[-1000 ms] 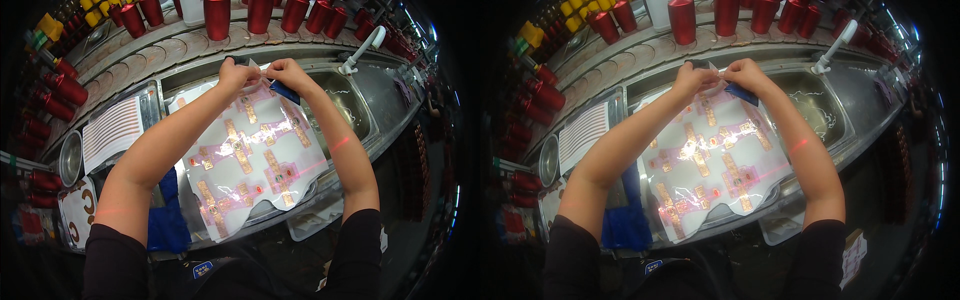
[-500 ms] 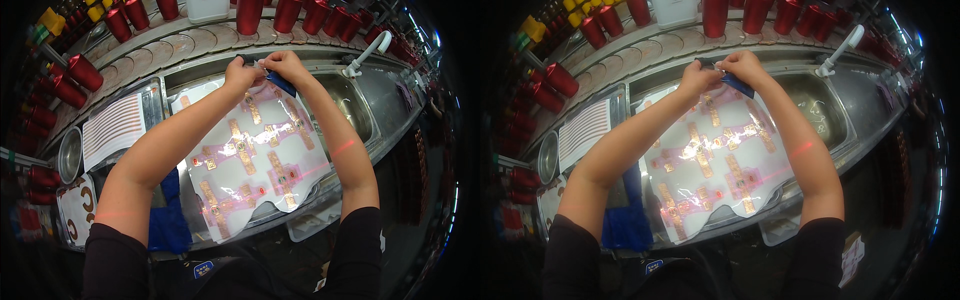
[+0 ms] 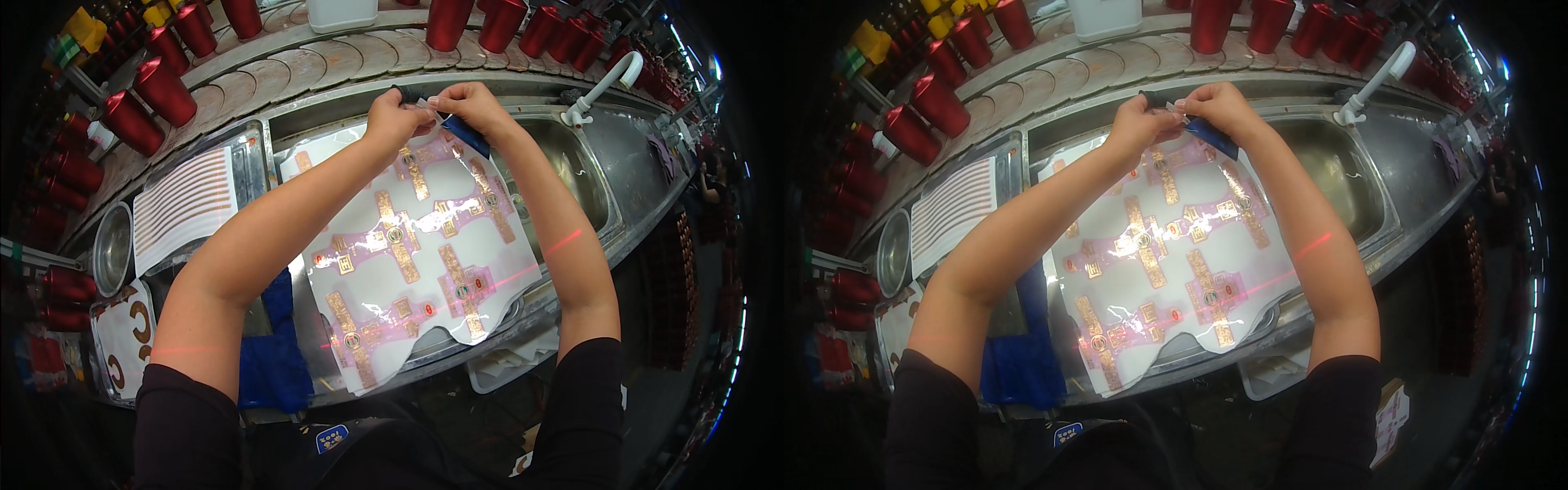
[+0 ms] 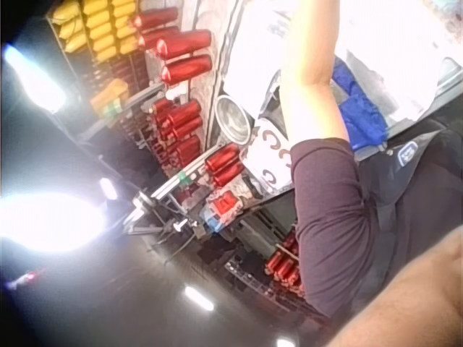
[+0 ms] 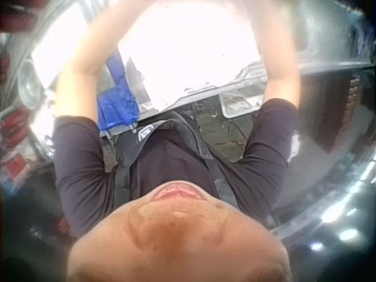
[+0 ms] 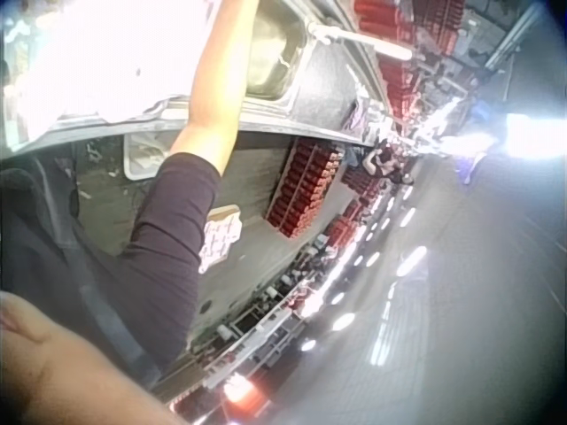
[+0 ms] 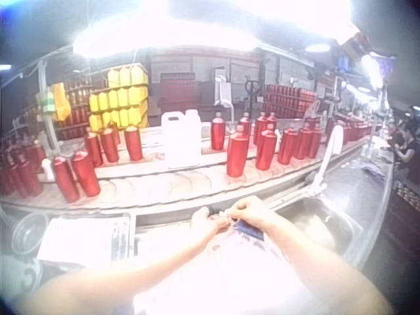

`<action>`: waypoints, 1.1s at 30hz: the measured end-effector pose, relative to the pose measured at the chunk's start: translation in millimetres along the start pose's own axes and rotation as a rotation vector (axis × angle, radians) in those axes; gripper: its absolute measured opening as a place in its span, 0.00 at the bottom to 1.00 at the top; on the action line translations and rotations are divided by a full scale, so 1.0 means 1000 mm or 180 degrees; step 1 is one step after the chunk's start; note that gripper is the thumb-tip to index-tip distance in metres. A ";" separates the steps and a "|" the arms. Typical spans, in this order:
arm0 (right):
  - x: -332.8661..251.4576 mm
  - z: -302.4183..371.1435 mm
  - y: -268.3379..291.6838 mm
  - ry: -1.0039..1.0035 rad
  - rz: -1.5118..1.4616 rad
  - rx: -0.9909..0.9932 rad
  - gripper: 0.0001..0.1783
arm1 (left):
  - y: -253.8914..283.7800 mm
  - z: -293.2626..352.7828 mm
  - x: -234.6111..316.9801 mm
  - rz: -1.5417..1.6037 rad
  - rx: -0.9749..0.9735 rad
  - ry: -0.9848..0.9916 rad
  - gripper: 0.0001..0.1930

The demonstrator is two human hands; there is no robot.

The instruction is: The person applies a gold circular sticker to the neck of a red bottle, then wipes the bottle with a blue cloth. They peel a sheet of pink and gold labels from a backing and place it in a sink, then pick up another red bottle and apply another gold sticker to its neck.

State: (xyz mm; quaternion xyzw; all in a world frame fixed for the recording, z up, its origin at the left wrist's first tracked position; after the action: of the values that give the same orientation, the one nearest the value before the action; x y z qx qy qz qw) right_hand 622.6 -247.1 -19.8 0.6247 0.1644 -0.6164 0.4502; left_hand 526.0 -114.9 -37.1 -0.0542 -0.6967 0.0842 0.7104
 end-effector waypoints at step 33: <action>-0.001 0.008 0.000 -0.0144 -0.0223 -0.0219 0.10 | -0.001 -0.002 -0.004 -0.0116 -0.0019 -0.0050 0.13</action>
State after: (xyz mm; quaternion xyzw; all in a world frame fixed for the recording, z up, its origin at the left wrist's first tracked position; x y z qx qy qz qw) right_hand 617.2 -252.9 -18.1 0.5887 0.1970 -0.6398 0.4531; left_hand 527.5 -116.6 -41.1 -0.0429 -0.7033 0.0696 0.7061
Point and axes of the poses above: each hand's wrist, its own z-axis away from the middle knuckle, its own y-axis out of the back of the hand, x = y × z, the point moved 5 cm from there along -z, towards the middle knuckle, and after that the axes turned 11 degrees about -x, right-handed, at the moved point
